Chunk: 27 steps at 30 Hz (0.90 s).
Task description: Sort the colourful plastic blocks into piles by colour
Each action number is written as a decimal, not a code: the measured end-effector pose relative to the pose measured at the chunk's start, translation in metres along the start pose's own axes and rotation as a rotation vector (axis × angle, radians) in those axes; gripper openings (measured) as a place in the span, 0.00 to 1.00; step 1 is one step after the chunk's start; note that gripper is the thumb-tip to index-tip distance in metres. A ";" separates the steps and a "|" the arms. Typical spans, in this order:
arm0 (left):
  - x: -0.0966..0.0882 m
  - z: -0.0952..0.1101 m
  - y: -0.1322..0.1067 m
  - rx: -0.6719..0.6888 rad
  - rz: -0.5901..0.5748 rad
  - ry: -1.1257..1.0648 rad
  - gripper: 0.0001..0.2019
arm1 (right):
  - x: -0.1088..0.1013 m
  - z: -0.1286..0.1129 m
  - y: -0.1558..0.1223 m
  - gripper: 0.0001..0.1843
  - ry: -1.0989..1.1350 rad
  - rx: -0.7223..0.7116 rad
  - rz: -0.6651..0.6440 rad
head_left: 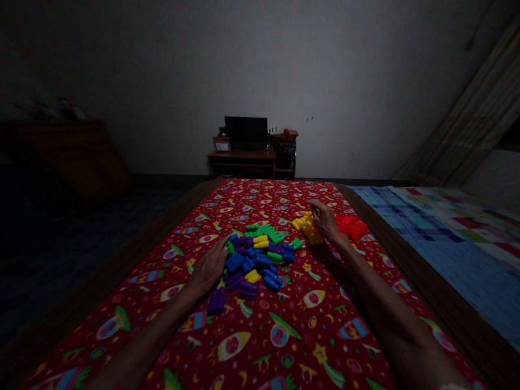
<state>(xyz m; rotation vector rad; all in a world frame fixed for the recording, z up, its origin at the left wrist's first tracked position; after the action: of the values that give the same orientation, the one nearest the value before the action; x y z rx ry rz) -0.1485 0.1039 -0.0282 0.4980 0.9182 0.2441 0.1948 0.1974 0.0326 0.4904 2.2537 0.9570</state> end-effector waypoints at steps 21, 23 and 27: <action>-0.024 0.049 -0.007 0.357 0.239 0.002 0.14 | -0.009 -0.027 -0.005 0.20 -0.218 -0.220 -0.158; -0.021 0.074 -0.014 0.509 0.087 0.043 0.12 | -0.011 -0.006 -0.006 0.20 -0.295 -0.183 -0.168; -0.014 0.108 -0.029 0.538 -0.101 0.279 0.07 | -0.003 0.013 -0.016 0.19 -0.285 -0.186 -0.285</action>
<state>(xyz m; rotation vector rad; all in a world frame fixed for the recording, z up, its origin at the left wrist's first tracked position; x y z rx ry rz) -0.0700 0.0400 0.0217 0.9258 1.2853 -0.0335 0.2046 0.1919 0.0154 0.2006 1.8951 0.8766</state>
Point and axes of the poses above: each hand's wrist, its own y-axis towards the middle knuckle, its own x-axis out of the palm, z = x × y, the point moved 4 cm from there along y, towards the middle knuckle, and after that the axes turned 13 degrees about z, right-handed, at the moved point
